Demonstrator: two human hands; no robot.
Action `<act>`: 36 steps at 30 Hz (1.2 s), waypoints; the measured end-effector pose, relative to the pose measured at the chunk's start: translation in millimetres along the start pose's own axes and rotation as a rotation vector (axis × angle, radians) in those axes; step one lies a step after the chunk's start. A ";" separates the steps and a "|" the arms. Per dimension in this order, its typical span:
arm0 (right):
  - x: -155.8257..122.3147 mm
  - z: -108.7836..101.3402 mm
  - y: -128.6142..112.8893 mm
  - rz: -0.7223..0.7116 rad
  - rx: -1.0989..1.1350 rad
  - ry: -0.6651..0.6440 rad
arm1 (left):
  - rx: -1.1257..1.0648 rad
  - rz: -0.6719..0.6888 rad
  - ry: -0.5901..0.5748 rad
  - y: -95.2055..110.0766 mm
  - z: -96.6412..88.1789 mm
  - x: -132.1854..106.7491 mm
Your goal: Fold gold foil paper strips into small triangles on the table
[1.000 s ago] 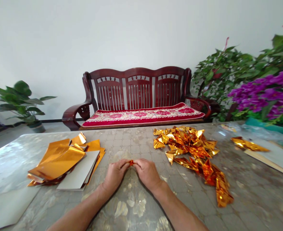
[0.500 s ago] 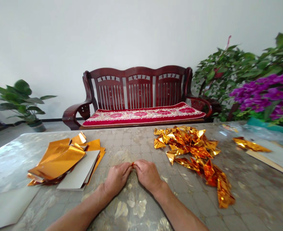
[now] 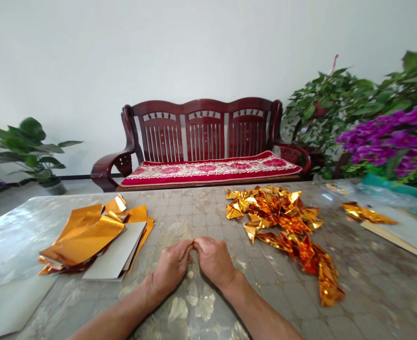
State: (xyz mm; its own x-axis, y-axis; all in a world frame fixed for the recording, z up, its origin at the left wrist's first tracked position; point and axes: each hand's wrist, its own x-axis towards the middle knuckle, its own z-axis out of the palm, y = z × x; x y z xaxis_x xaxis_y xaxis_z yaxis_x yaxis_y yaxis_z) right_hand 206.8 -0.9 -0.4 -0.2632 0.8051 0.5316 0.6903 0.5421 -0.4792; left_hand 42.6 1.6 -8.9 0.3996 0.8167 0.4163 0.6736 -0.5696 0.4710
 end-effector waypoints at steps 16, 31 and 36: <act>5.5 -1.4 22.0 0.008 -0.036 -0.052 | -0.258 -0.100 0.062 -17.8 3.4 10.7; 2.5 -3.4 29.0 -0.026 -0.211 -0.025 | -0.288 -0.190 0.126 -23.3 7.0 10.6; 0.2 -4.4 32.4 -0.231 -0.220 -0.023 | -0.348 -0.222 0.148 -22.6 7.4 10.4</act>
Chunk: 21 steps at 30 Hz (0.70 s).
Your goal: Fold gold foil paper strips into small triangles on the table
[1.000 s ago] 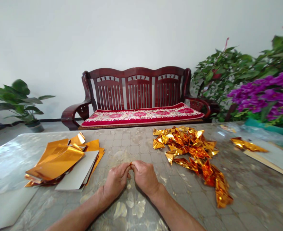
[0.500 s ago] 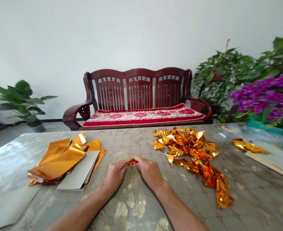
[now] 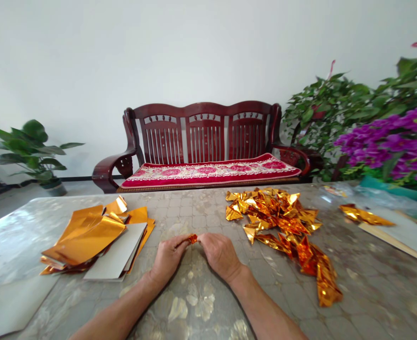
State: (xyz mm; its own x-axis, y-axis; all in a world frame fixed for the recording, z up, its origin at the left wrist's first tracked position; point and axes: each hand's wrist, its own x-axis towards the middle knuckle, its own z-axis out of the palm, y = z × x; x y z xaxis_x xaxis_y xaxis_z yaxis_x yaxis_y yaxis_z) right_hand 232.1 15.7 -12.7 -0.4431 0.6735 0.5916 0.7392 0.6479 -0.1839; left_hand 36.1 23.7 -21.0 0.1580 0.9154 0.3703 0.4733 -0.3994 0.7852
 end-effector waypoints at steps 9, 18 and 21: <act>2.5 -7.6 -2.9 -0.048 0.064 0.056 | -0.159 -0.092 0.017 -7.4 1.2 3.5; 1.3 -3.4 0.8 -0.062 0.179 0.156 | -0.167 -0.003 -0.027 -4.1 1.8 3.0; 3.1 -3.5 -2.8 0.008 0.214 0.144 | -0.128 0.055 0.014 -5.8 1.9 3.0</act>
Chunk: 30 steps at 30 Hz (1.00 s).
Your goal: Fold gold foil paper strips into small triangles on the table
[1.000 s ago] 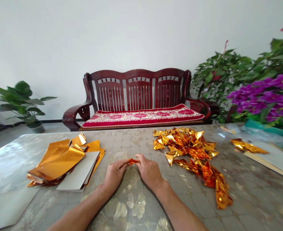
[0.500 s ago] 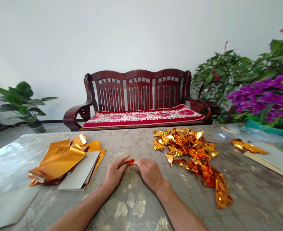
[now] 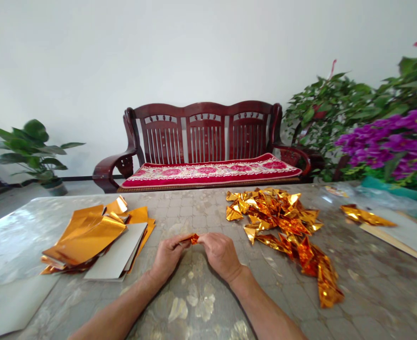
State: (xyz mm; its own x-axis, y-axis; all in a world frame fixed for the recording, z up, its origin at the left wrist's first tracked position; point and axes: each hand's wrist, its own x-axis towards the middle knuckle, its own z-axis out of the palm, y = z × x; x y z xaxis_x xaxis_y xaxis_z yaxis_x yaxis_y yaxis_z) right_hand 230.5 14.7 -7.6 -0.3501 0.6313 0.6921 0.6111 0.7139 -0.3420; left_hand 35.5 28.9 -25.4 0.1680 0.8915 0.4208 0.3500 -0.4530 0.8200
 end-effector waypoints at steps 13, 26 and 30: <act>7.1 7.7 -18.1 0.441 0.032 0.072 | 0.237 0.384 0.017 7.8 -2.5 -7.1; 11.6 8.5 -23.0 0.402 0.043 0.119 | 0.213 0.372 -0.031 14.1 -1.4 -8.6; 13.4 6.2 -27.4 0.347 0.017 0.097 | 0.194 0.321 -0.020 10.6 0.4 -7.3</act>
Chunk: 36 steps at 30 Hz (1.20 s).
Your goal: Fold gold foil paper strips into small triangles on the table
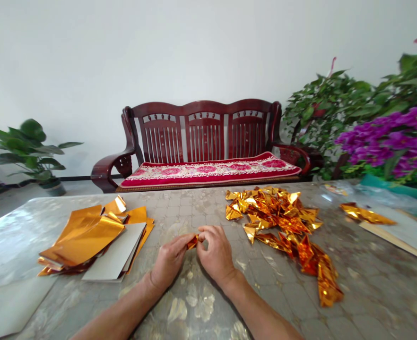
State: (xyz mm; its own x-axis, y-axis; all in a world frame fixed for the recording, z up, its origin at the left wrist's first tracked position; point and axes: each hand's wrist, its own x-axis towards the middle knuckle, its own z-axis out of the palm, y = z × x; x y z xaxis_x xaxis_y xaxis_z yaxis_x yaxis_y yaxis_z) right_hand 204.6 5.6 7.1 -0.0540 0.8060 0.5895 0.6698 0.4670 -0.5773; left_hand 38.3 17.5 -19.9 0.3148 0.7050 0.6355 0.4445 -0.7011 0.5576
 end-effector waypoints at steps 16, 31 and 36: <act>3.4 -1.6 -0.3 0.045 0.006 -0.052 | 0.001 -0.113 -0.012 -4.0 -3.4 4.3; 1.9 -1.3 12.2 0.148 0.201 -0.130 | -0.101 -0.311 -0.014 -8.4 -0.7 5.7; 2.3 -6.9 18.5 0.141 0.336 -0.080 | -0.338 -0.537 0.044 -12.5 2.6 9.1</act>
State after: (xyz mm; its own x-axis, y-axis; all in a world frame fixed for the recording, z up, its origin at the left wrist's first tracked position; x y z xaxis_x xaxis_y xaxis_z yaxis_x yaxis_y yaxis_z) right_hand 222.0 13.5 1.6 -0.0451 0.8904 0.4529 0.3946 0.4323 -0.8108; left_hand 37.8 33.0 -22.4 0.0837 0.9677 0.2378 0.2395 -0.2512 0.9378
